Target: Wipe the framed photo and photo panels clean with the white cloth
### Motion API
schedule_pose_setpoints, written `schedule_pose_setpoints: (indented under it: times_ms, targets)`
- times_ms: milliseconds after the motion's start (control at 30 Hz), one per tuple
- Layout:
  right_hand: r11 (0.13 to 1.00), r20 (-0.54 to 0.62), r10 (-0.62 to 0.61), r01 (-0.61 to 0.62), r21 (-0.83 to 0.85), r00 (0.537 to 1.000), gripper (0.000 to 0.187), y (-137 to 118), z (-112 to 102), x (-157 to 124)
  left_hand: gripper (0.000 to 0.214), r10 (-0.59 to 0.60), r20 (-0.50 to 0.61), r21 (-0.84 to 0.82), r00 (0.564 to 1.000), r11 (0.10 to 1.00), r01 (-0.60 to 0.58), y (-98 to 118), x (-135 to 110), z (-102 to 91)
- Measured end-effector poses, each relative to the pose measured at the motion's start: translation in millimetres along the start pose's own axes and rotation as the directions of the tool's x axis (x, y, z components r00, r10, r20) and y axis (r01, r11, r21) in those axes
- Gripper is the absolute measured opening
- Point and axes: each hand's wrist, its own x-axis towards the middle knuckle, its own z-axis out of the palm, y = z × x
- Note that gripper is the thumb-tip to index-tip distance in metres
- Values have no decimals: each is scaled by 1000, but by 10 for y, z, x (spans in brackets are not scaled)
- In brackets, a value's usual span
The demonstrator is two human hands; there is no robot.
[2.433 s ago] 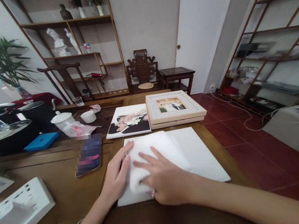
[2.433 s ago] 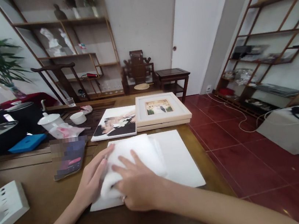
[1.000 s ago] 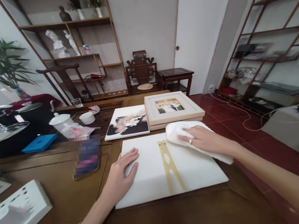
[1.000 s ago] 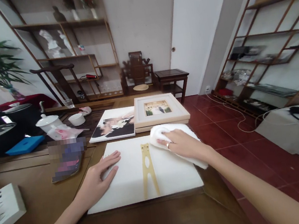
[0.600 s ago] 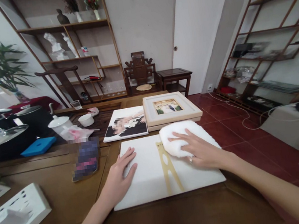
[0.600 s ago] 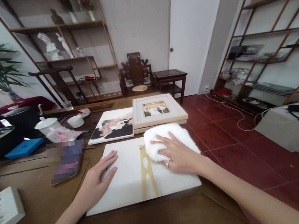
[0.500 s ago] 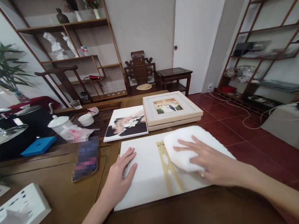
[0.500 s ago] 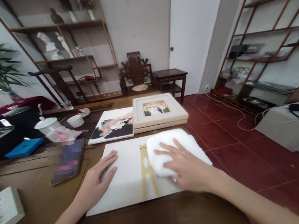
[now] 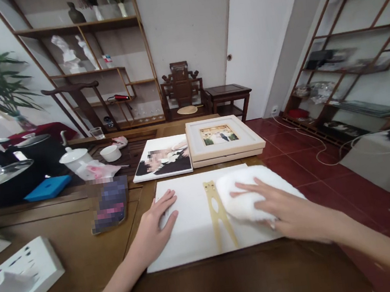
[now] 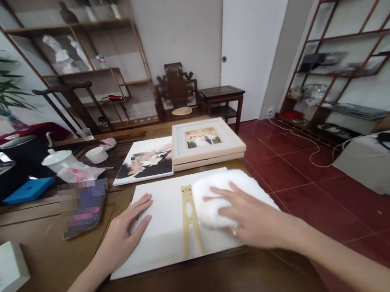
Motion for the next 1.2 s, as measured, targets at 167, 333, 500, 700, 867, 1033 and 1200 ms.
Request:
schedule_pose_setpoints:
  times_ms: [167, 333, 500, 700, 867, 1033, 1200]
  targets:
    - [997, -101, 62, -66, -38, 993, 28, 356, 5, 378, 36, 13, -12, -8, 1000, 1000, -13, -8, -3, -3]
    - [998, -101, 28, -35, -60, 994, 25, 306, 24, 318, 36, 1, -7, -16, 1000, 1000, -1, 2, -8, -5]
    - [996, -22, -17, 16, -83, 1000, 20, -63, 127, -214, 40, -29, 6, -6, 1000, 1000, 29, 22, -7, -3]
    - [994, -25, -106, 105, -20, 994, 25, -335, 175, -657, 38, -19, 4, 10, 1000, 1000, 19, 19, 6, 7]
    - [995, 58, 88, -90, 50, 994, 19, -155, 107, -331, 40, -20, 5, 14, 1000, 1000, 20, 15, 2, 10]
    - [998, -52, 67, -66, 8, 996, 30, 92, 84, 263, 40, -3, 11, 11, 1000, 1000, 3, 6, -7, 4]
    - [997, -121, 71, -72, -10, 990, 31, 204, 83, 496, 39, -10, 20, 5, 1000, 1000, 10, 2, -7, 2]
